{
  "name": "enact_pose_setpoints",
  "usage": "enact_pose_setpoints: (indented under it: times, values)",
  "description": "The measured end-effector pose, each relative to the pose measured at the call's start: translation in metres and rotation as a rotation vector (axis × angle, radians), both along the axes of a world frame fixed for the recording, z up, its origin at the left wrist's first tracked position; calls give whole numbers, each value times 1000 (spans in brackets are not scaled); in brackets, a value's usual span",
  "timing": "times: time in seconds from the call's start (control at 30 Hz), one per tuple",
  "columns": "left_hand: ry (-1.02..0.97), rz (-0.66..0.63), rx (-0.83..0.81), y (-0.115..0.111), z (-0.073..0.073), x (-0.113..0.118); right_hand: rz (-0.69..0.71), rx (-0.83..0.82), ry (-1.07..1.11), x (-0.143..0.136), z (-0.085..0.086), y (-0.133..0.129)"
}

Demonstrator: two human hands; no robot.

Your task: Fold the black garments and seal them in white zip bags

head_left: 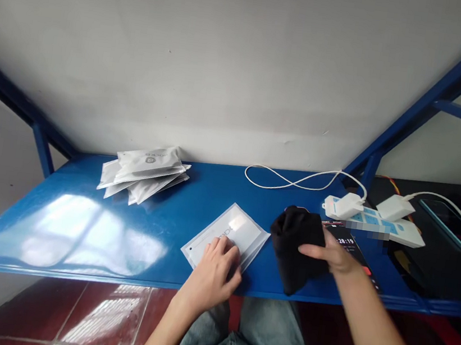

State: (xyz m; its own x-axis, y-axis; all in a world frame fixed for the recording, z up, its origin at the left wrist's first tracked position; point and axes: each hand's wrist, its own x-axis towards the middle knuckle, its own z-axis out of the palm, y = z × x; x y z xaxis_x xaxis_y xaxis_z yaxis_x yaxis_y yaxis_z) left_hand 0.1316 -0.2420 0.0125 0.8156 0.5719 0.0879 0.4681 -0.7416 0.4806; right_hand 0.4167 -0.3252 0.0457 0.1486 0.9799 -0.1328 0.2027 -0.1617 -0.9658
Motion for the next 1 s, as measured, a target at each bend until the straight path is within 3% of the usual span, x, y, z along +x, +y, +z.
enact_pose_setpoints:
  times: [0.1, 0.23, 0.47, 0.6, 0.73, 0.8, 1.0]
  values:
    - [-27, -22, -31, 0, -5, 0, -172, 110, 181, -52, -25, -11]
    - [-190, 17, -127, -4, -13, 1, -167, 62, 176, -94, -44, -14]
    - [-422, 334, -233, -12, -18, -1, 19, -31, -144, -94, -29, -8]
    - [-396, 355, -2, -18, -23, 0, -49, -65, -91, -94, -34, -1]
    - [-263, 313, 239, -23, -34, 4, -388, 22, 62, -99, -52, 7]
    - [-236, 288, 255, -23, -38, 7, -480, 73, -7, -104, -56, 12]
    - [-219, 282, 342, -22, -26, 10, -454, 111, -395, -119, -43, 16]
